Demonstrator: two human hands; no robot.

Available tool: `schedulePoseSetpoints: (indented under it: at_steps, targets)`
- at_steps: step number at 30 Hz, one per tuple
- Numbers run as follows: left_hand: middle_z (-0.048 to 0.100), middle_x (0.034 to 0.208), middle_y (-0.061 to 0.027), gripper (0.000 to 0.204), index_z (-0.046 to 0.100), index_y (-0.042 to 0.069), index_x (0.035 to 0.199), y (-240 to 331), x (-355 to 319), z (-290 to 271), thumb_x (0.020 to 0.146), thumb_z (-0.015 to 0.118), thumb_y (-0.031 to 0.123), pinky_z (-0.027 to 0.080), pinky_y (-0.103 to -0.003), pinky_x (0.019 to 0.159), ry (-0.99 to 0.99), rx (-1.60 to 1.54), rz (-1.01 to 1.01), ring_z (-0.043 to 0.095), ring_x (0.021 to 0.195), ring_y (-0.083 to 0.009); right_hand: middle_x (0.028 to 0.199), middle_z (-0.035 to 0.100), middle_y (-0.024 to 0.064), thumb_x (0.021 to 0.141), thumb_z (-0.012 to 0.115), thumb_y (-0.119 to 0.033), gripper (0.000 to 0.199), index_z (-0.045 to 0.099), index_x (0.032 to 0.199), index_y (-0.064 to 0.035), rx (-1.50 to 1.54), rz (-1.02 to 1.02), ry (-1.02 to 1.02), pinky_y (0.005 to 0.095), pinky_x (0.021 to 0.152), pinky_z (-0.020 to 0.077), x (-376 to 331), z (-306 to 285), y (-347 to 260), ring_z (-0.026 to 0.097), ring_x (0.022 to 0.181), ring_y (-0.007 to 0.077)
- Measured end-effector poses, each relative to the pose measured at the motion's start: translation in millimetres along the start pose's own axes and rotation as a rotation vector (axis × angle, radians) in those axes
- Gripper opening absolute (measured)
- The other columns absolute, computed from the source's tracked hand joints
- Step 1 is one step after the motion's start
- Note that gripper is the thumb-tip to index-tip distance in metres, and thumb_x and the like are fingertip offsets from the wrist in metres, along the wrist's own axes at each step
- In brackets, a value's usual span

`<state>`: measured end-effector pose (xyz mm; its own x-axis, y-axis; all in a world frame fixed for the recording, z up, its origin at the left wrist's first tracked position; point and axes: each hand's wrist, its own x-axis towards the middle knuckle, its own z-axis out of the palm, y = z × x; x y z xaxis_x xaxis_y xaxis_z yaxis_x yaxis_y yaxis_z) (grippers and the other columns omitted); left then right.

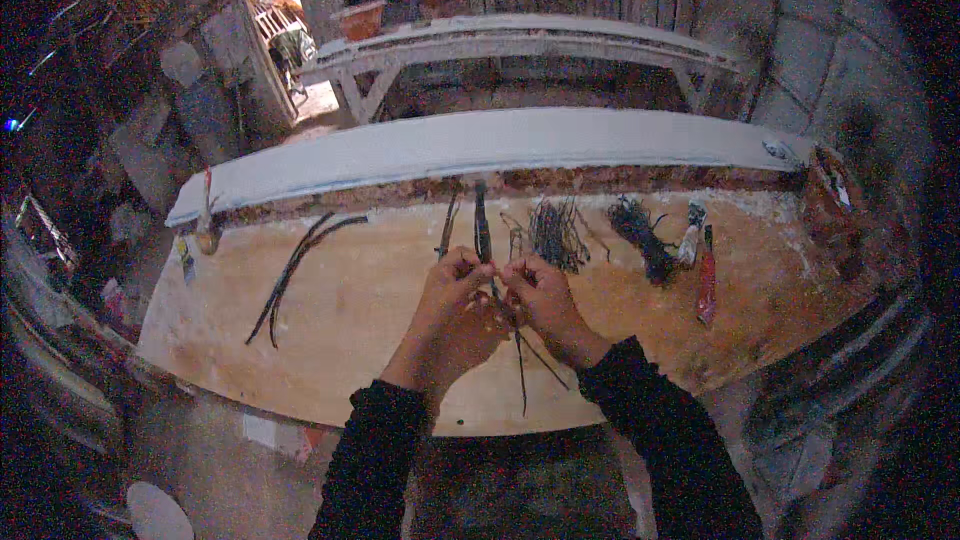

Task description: The person weaves thin dark strips by hand on a wooden workbench, repeatedly picking up, aligning, and interlacing the strips. The person occasionally adjusts the bundle and continues the weaving process without using tools.

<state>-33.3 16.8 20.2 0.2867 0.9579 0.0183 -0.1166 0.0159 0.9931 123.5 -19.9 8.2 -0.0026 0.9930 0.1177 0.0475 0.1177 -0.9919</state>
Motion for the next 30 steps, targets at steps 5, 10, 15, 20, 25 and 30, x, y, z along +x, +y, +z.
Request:
schedulePoseSetpoints:
  at_steps: [5,10,15,20,25,30]
  targets:
    - [0.059,0.074,-0.0035,0.013,0.053,0.008,0.082,27.6,-25.8,20.6,0.082,0.066,0.007,0.050,-0.037,0.057,-0.070,-0.392,-0.172,0.057,0.065,-0.0150,0.075,0.050,-0.0006,0.091,0.057,-0.022,0.016,0.055,0.084,-0.0069,-0.009,-0.038,0.031,0.0232,0.054,0.0429,-0.7,-3.5,0.8,0.049,0.068,0.0078]
    - [0.056,0.073,-0.0039,0.013,0.052,0.008,0.085,20.8,-31.3,32.3,0.083,0.064,0.005,0.050,-0.044,0.056,-0.078,-0.757,-0.316,0.057,0.063,-0.0180,0.078,0.052,-0.0004,0.089,0.059,-0.024,0.017,0.056,0.086,-0.0076,-0.015,-0.033,0.013,0.0247,0.050,0.0458,-1.8,-8.0,15.2,0.049,0.069,0.0083]
    - [0.056,0.076,-0.0044,0.013,0.051,0.008,0.086,19.6,-29.5,27.9,0.083,0.064,0.006,0.049,-0.043,0.056,-0.110,-0.574,-0.219,0.055,0.063,-0.0178,0.077,0.052,-0.0008,0.088,0.062,-0.025,0.018,0.057,0.087,-0.0074,0.093,0.057,-0.026,0.0244,0.050,0.0458,-3.8,-8.8,5.3,0.049,0.068,0.0079]
    - [0.056,0.075,-0.0040,0.011,0.053,0.008,0.087,22.8,-30.9,35.8,0.084,0.063,0.005,0.048,-0.038,0.055,-0.042,-0.538,-0.290,0.055,0.063,-0.0170,0.075,0.053,-0.0017,0.087,0.064,-0.024,0.018,0.058,0.087,-0.0077,0.182,0.089,-0.024,0.0224,0.046,0.0451,-8.9,-13.3,-8.3,0.051,0.068,0.0071]
    - [0.056,0.074,-0.0042,0.009,0.054,0.007,0.088,23.1,-29.6,40.7,0.085,0.062,0.006,0.047,-0.037,0.053,0.005,-0.606,-0.273,0.055,0.061,-0.0169,0.074,0.056,-0.0020,0.086,0.065,-0.021,0.015,0.061,0.089,-0.0077,0.156,0.183,0.016,0.0216,0.041,0.0435,-5.2,-14.9,-9.5,0.054,0.067,0.0064]
    - [0.056,0.072,-0.0046,0.010,0.054,0.006,0.090,5.3,-15.9,26.3,0.085,0.062,0.006,0.046,-0.037,0.049,-0.034,-0.605,-0.173,0.055,0.059,-0.0177,0.077,0.059,-0.0008,0.086,0.064,-0.019,0.015,0.061,0.095,-0.0072,0.202,0.242,-0.068,0.0218,0.039,0.0421,-11.9,-14.1,-29.0,0.055,0.063,0.0065]
